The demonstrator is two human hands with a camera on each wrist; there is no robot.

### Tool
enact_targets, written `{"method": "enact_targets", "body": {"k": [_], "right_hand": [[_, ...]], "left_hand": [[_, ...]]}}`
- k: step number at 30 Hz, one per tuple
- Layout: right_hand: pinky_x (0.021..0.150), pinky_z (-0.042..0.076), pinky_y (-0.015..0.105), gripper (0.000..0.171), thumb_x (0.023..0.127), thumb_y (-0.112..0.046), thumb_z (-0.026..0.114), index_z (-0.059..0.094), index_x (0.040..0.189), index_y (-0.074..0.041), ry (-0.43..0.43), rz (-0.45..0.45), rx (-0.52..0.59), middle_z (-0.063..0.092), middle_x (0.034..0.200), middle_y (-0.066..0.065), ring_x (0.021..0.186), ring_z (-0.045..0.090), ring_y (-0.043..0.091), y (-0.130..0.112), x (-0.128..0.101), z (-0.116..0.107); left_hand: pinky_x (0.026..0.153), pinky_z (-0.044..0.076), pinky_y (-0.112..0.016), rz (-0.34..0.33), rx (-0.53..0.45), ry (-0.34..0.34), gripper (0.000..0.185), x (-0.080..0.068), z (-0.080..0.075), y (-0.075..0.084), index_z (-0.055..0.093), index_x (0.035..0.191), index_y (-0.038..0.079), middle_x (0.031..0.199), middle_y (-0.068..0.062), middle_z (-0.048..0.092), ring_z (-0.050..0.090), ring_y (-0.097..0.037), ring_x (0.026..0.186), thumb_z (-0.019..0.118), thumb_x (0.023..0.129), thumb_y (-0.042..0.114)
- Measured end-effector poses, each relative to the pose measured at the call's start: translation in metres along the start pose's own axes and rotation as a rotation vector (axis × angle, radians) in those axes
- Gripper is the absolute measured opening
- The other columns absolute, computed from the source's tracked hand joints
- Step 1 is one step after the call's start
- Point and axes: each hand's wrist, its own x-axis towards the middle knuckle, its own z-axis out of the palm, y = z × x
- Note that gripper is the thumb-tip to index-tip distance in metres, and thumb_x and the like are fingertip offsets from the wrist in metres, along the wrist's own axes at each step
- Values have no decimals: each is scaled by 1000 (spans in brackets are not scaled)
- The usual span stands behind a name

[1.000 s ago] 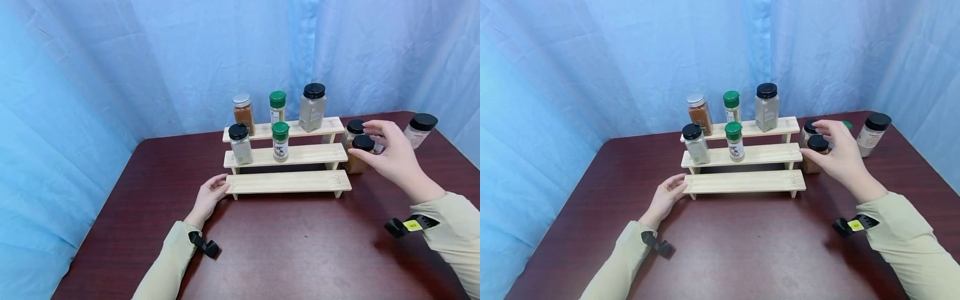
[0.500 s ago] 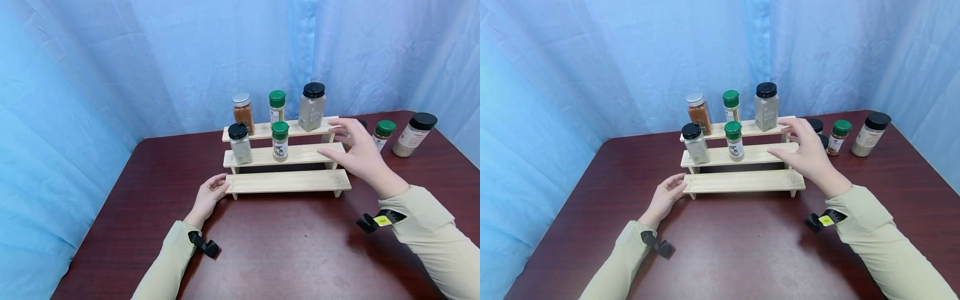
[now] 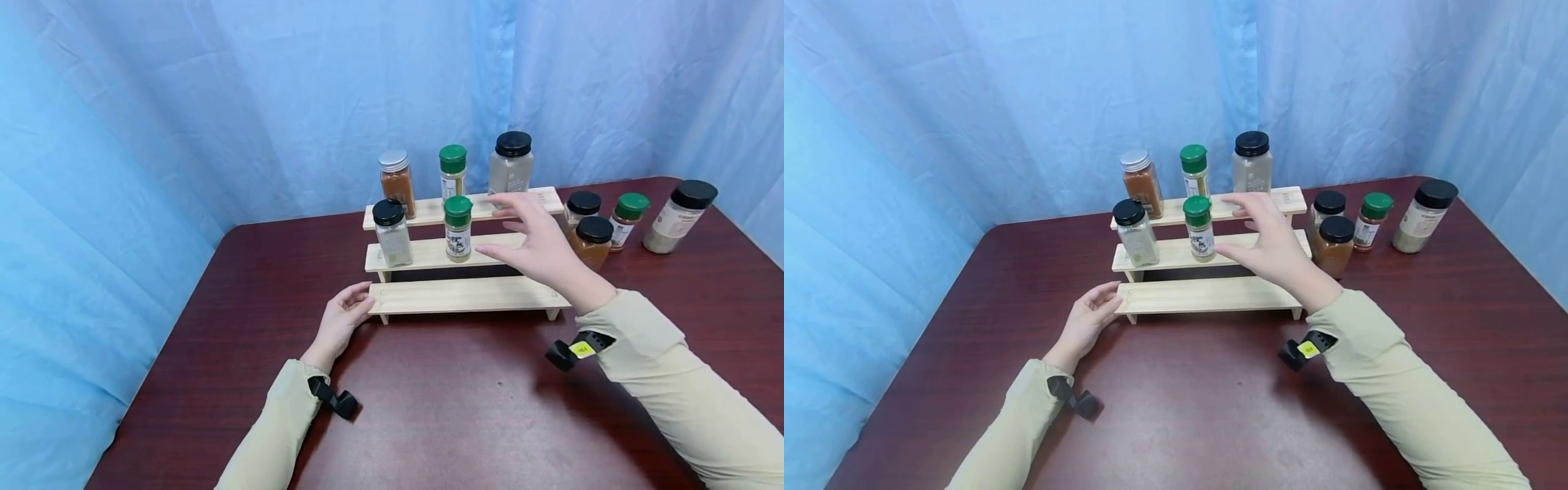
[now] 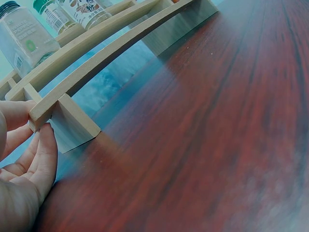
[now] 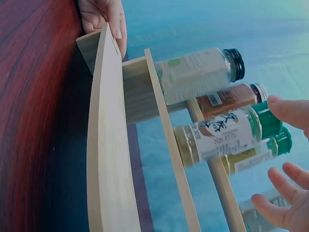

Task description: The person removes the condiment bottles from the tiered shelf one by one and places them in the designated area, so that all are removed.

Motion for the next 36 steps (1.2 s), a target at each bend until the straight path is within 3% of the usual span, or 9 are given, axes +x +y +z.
{"method": "enact_targets", "body": {"k": [13,22,36], "right_hand": [[97,44,53,71,77,-8,78,42,138,-7,-26,54,64,42,131,18,118,49,34,2,7,24],[94,45,54,71,79,-8,77,38,138,-10,-20,84,94,43,128,17,120,48,35,5,6,35],[90,48,49,74,75,2,76,33,134,-9,151,0,61,46,124,22,113,50,34,13,6,60]], "left_hand": [[64,49,-16,16,8,-10,44,0,-1,-3,51,130,-5,93,-3,57,55,0,70,63,89,3],[62,48,-14,21,8,-2,41,0,0,0,50,130,-7,87,3,56,55,1,69,59,90,-2],[64,49,-14,17,5,-6,41,-1,0,0,50,130,-8,89,0,56,55,0,71,58,91,-3]]}}
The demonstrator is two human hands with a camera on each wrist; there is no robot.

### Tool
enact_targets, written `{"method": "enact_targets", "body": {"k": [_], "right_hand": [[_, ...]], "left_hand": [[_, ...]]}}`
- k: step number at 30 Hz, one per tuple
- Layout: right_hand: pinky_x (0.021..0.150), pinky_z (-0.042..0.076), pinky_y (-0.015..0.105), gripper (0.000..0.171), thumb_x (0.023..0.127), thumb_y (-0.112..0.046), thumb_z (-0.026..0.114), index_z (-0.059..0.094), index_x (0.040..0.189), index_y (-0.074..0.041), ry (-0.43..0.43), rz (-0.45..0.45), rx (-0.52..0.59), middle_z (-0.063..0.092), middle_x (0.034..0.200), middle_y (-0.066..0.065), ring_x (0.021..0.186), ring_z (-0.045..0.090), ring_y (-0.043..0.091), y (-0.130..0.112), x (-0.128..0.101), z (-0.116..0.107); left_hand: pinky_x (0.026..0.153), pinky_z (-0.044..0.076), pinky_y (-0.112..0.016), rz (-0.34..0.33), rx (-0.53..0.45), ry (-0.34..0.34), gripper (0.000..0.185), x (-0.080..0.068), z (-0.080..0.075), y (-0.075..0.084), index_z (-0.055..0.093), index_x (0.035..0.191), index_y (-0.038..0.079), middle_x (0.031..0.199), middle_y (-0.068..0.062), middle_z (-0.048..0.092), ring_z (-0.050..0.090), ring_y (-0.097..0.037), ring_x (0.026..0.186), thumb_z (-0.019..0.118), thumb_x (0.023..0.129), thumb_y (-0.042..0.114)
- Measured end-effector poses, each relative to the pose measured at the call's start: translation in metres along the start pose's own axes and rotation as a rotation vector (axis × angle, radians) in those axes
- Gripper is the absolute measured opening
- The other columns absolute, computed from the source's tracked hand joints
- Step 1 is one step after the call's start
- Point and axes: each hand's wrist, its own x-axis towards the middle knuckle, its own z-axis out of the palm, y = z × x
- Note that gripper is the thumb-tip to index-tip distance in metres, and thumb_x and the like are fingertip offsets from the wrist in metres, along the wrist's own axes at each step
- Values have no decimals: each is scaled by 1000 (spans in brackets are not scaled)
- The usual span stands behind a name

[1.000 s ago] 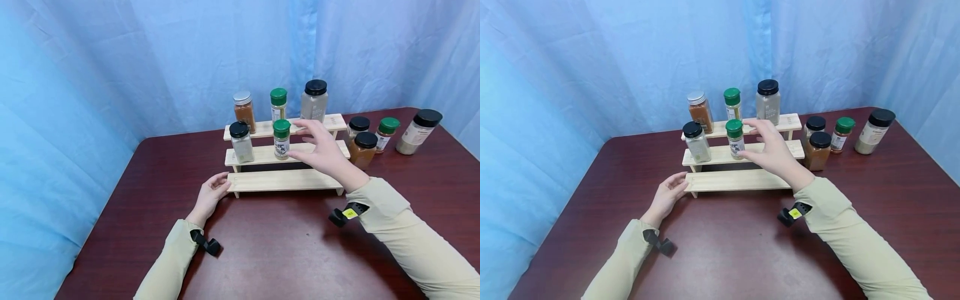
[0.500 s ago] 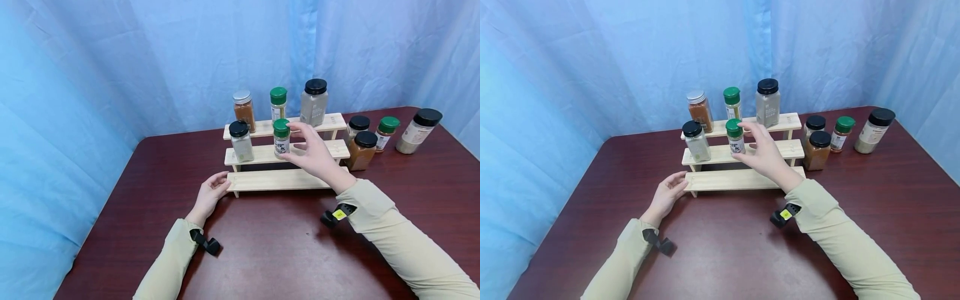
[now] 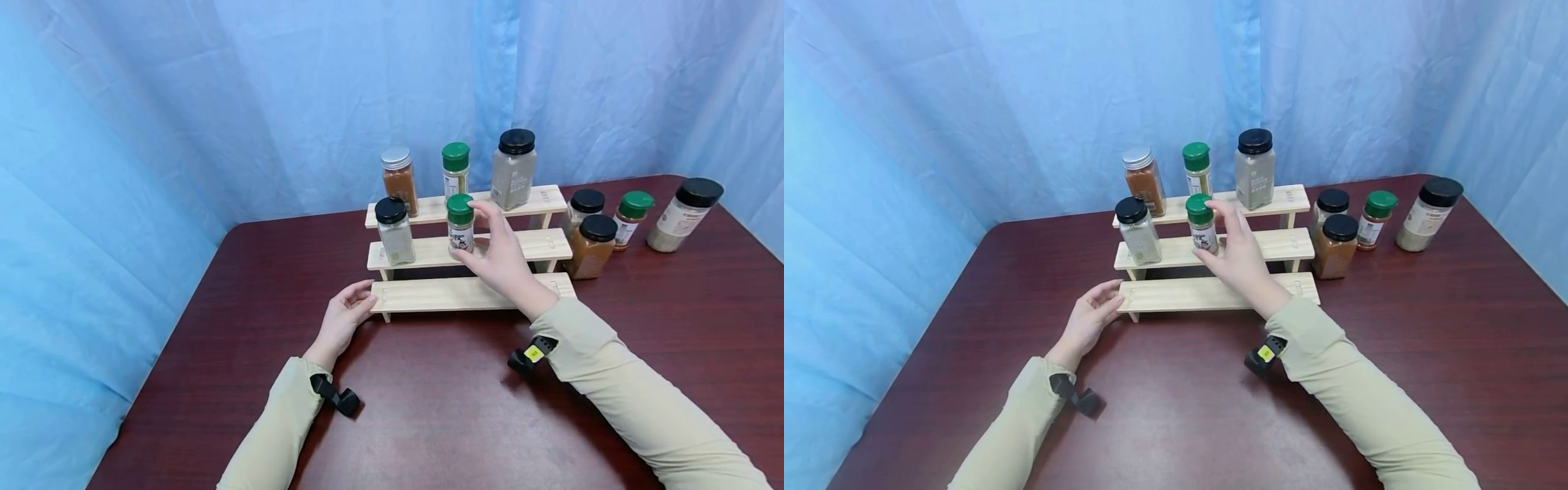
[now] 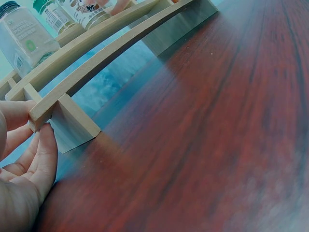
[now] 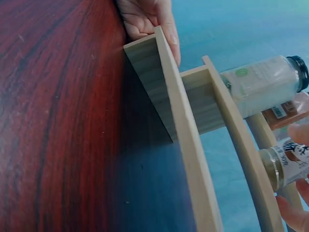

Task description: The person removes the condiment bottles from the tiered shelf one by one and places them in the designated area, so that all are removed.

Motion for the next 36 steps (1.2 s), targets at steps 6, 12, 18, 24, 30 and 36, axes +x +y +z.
{"method": "enact_targets", "body": {"k": [6,12,18,24,30,36], "right_hand": [[90,49,49,73,77,6,73,30,134,-10,15,21,24,46,123,23,111,51,34,0,-1,6],[90,50,48,69,80,4,71,29,133,-12,26,12,20,44,124,23,112,51,34,1,-1,9],[88,50,49,67,80,4,70,30,132,-12,43,-9,36,44,126,23,112,51,34,2,0,10],[88,50,49,66,81,5,70,31,132,-12,58,-19,45,44,128,21,112,51,34,4,-1,11],[88,50,48,67,81,4,70,32,132,-11,67,-23,80,46,127,20,112,51,32,3,-2,10],[85,52,48,71,79,8,70,30,133,-12,64,-25,107,50,122,22,108,52,29,2,-3,9]], "left_hand": [[66,50,-15,-11,6,-2,43,0,-1,-2,50,131,-5,92,-1,56,57,-1,75,61,90,1],[66,50,-15,-7,13,-8,44,-1,-1,-2,49,132,-5,92,-3,57,57,-1,74,61,90,2],[65,50,-16,-2,5,-12,42,-1,-1,-2,49,132,-6,92,-3,58,57,-1,73,58,91,-2],[65,50,-16,-7,6,-7,43,-1,0,-2,50,132,-5,93,-3,58,56,-1,73,60,90,0],[66,50,-15,-16,-5,1,42,0,0,-1,50,131,-5,91,-1,56,56,-1,75,59,91,0],[66,50,-14,-9,-6,-2,42,0,0,-1,50,131,-6,92,0,56,56,-1,75,60,90,0]]}}
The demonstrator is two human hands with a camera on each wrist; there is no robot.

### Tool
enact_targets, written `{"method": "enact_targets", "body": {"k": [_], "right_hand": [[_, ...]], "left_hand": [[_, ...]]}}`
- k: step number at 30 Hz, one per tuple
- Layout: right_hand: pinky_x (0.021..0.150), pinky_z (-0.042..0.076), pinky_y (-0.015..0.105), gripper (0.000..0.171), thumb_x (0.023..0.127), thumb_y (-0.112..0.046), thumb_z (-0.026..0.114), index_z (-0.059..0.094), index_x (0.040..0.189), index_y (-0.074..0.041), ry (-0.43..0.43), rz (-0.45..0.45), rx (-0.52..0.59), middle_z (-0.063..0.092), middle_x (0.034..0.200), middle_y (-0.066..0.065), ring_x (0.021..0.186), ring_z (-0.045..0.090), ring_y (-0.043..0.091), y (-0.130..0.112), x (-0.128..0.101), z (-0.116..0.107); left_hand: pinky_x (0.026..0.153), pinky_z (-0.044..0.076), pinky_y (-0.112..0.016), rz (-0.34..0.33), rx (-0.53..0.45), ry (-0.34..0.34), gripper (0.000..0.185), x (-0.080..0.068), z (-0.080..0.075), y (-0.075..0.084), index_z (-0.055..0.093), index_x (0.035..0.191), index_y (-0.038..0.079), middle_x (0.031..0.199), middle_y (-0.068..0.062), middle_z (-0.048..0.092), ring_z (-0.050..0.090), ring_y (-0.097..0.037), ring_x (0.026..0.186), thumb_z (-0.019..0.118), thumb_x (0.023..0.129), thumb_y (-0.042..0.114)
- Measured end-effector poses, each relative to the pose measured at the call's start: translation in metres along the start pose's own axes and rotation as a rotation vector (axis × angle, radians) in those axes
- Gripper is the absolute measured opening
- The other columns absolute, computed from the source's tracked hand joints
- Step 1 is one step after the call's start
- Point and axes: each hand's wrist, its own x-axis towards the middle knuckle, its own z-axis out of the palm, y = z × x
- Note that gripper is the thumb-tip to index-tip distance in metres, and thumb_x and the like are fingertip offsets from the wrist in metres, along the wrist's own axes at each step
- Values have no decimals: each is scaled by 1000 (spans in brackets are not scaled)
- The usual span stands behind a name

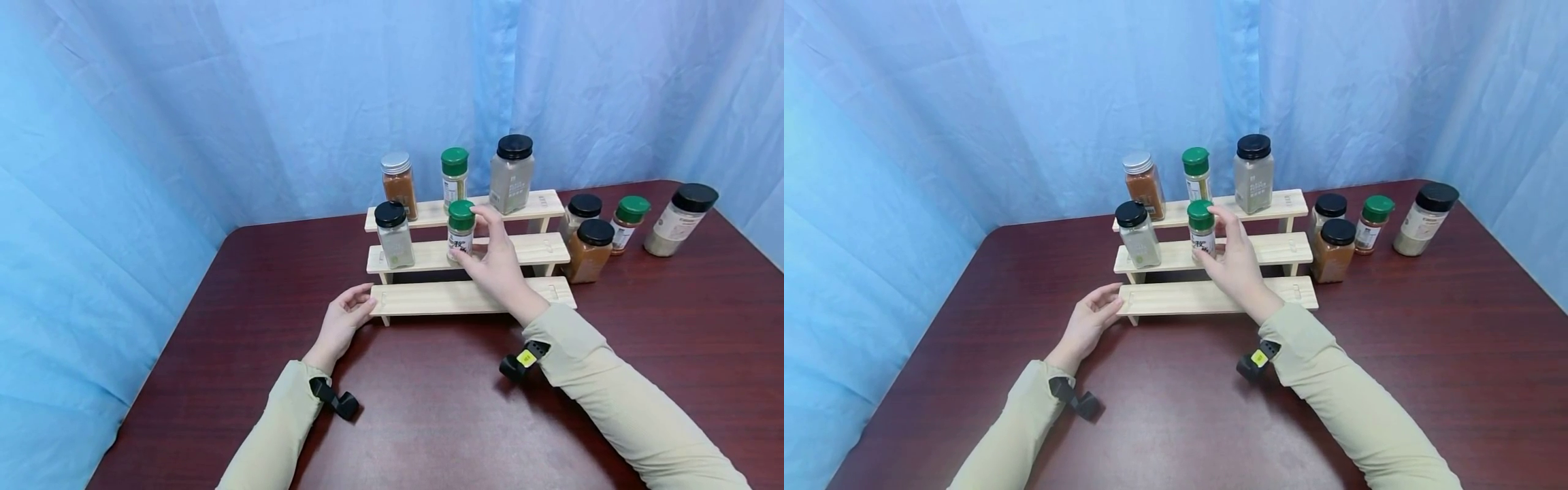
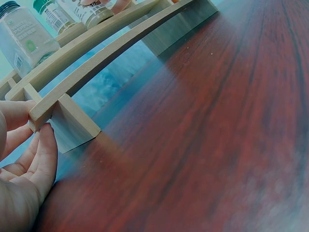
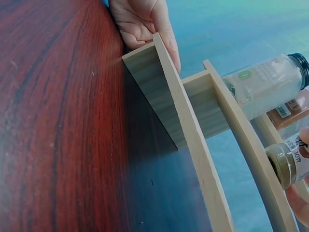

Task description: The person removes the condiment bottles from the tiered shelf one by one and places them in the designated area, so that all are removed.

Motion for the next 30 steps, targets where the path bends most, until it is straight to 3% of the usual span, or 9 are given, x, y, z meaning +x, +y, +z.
{"method": "enact_targets", "body": {"k": [8,14,22,30], "right_hand": [[84,52,49,75,78,10,70,26,135,-11,-40,41,79,52,116,22,108,54,30,0,-6,-3],[82,53,47,76,77,10,71,25,136,-8,-73,33,48,53,112,20,109,56,31,-1,-13,-10],[79,54,44,78,77,10,71,26,138,-8,-112,-16,-9,56,113,19,103,56,22,-6,-25,-22],[81,49,16,78,79,7,71,28,142,-11,-164,22,-53,53,119,18,106,55,23,-9,-38,-40]], "left_hand": [[65,49,-15,5,17,2,43,-1,0,1,50,131,-6,91,0,55,55,-1,74,61,90,0],[66,50,-15,-2,27,10,42,-1,1,2,50,131,-4,90,2,54,55,-1,76,59,91,0],[65,50,-16,4,17,-2,43,0,0,2,51,132,-4,93,-2,56,56,-1,74,61,90,2],[64,49,-16,1,17,-4,44,0,0,2,50,132,-5,92,-1,56,56,-1,73,61,90,0]]}}
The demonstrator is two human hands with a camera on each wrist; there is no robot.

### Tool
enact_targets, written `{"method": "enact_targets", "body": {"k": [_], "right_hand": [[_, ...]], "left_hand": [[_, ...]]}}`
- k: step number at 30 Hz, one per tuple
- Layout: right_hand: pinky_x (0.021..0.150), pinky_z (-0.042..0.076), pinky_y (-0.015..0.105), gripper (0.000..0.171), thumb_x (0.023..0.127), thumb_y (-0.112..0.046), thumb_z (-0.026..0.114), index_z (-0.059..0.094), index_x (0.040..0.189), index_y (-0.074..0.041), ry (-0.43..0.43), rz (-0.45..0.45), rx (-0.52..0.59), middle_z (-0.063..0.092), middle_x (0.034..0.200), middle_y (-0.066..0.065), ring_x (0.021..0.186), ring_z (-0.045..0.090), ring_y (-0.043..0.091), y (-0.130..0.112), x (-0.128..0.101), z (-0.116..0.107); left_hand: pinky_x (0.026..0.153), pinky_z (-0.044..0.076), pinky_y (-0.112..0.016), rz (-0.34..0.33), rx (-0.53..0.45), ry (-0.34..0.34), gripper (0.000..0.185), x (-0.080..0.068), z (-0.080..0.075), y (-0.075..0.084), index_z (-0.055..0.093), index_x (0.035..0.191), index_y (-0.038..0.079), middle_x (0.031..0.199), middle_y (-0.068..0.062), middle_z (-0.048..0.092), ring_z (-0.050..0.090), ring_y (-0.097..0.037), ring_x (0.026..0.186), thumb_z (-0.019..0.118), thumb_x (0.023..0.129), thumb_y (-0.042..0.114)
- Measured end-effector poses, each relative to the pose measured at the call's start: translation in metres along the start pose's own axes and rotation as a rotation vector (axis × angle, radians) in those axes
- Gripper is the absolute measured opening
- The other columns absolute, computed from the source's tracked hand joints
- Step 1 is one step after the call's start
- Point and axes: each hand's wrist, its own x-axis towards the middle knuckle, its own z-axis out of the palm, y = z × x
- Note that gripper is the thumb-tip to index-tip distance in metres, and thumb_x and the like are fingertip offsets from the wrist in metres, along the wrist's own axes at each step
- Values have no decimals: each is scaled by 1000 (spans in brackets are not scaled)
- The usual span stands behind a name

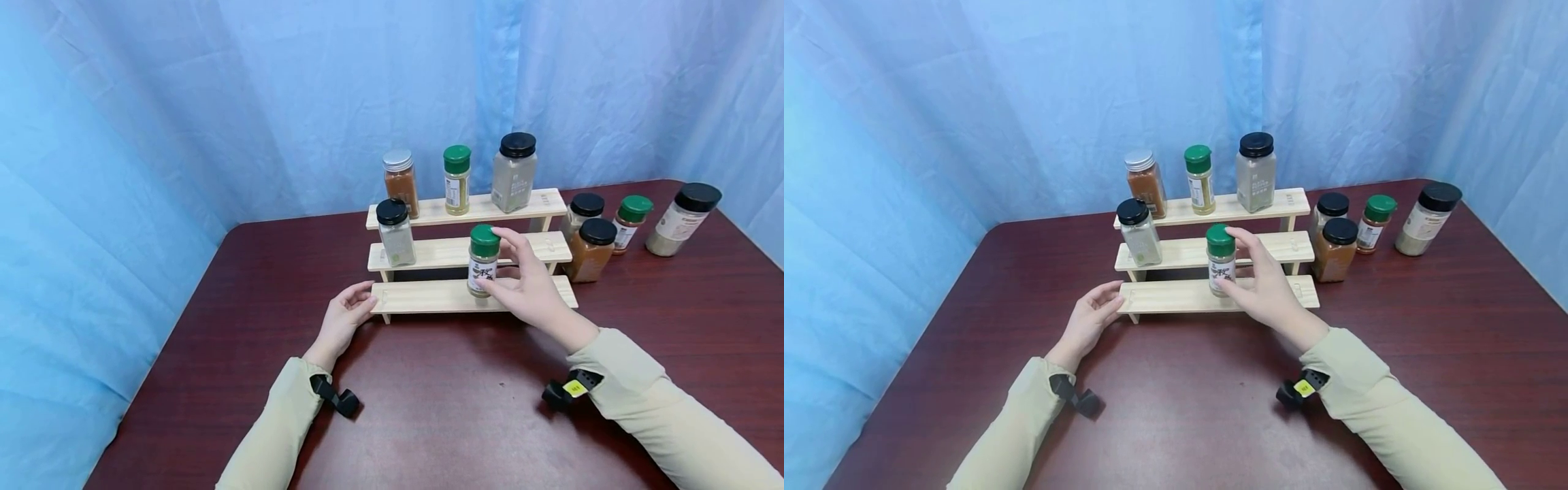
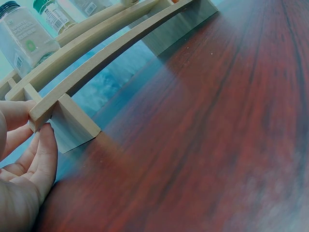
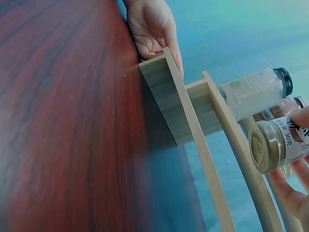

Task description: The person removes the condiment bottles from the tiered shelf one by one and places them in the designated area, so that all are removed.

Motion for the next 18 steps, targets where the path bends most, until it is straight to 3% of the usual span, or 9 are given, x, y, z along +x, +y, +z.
{"method": "enact_targets", "body": {"k": [8,15,18], "right_hand": [[80,43,6,81,78,9,71,26,143,-10,-20,14,-46,54,118,20,105,43,-15,7,-12,-12],[76,47,10,83,80,9,68,20,144,-10,-56,66,-22,54,117,22,91,52,-11,8,-26,-30],[76,46,8,83,79,12,67,19,144,-8,-45,65,-13,54,117,12,91,53,-11,12,-32,-39]], "left_hand": [[64,49,-16,4,-9,-2,44,0,0,0,50,131,-6,93,-2,57,56,-1,72,61,90,0],[64,49,-14,4,-28,3,42,0,0,-1,50,130,-7,93,-4,56,55,0,70,61,90,1],[64,49,-14,4,-26,5,42,1,0,-1,50,130,-7,92,-3,56,55,0,70,61,90,0]]}}
